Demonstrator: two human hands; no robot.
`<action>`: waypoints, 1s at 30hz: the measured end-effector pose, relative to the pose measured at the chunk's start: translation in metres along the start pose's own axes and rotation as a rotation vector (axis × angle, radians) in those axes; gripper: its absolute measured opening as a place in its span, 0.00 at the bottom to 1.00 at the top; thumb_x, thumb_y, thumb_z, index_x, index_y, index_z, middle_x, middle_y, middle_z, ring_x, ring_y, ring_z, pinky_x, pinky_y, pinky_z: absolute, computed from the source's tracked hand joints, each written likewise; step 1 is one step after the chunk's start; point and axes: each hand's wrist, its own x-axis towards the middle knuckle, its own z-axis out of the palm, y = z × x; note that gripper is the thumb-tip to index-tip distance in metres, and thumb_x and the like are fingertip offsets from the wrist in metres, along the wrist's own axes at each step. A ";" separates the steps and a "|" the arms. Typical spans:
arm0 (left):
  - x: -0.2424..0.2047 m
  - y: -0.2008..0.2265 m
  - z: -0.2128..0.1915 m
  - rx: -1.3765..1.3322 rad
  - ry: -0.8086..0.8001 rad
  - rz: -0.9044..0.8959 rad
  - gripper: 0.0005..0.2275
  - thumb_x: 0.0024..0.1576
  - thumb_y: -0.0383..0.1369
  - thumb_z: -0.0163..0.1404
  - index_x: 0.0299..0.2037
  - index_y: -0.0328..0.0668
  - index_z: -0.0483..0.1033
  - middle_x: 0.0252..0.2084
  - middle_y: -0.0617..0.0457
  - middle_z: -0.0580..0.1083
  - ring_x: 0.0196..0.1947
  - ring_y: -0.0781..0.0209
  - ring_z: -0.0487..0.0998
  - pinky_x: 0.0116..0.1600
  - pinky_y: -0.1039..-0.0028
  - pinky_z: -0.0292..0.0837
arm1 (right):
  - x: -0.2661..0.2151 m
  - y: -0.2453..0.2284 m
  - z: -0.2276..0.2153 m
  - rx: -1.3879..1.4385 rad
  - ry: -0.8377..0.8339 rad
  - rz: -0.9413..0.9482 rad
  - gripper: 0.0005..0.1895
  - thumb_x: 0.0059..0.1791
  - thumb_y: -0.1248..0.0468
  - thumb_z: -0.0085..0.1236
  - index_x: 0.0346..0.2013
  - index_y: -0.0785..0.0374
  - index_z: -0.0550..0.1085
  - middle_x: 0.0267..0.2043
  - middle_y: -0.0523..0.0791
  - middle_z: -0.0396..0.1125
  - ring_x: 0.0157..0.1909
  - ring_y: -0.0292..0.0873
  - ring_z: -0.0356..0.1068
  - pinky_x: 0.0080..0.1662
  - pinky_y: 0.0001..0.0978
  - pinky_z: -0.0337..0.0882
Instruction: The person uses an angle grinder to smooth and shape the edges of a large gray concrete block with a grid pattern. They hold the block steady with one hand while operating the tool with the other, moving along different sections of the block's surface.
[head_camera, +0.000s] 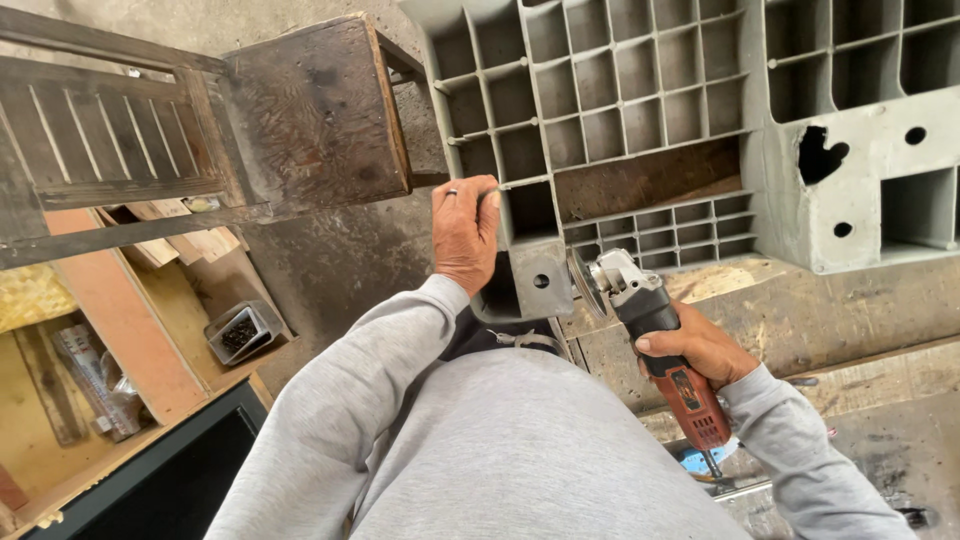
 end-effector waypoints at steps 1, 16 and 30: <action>0.000 -0.001 0.001 0.008 0.008 0.007 0.06 0.65 0.30 0.51 0.49 0.43 0.75 0.46 0.49 0.77 0.54 0.47 0.71 0.61 0.60 0.68 | -0.001 0.003 0.002 0.004 0.004 -0.021 0.32 0.34 0.51 0.65 0.45 0.69 0.69 0.27 0.51 0.72 0.27 0.46 0.75 0.30 0.39 0.77; 0.000 -0.005 0.007 0.073 0.024 -0.017 0.06 0.66 0.33 0.50 0.49 0.42 0.76 0.45 0.49 0.78 0.53 0.48 0.72 0.60 0.61 0.69 | 0.009 -0.019 0.002 0.023 -0.072 -0.074 0.31 0.34 0.51 0.64 0.44 0.64 0.68 0.27 0.49 0.71 0.26 0.45 0.75 0.31 0.41 0.78; 0.003 0.001 0.006 0.075 0.038 -0.021 0.06 0.66 0.32 0.51 0.48 0.42 0.76 0.46 0.50 0.77 0.53 0.49 0.72 0.58 0.63 0.71 | 0.032 -0.015 -0.023 -0.026 -0.139 -0.020 0.33 0.34 0.52 0.64 0.47 0.65 0.65 0.30 0.49 0.70 0.27 0.48 0.76 0.29 0.43 0.81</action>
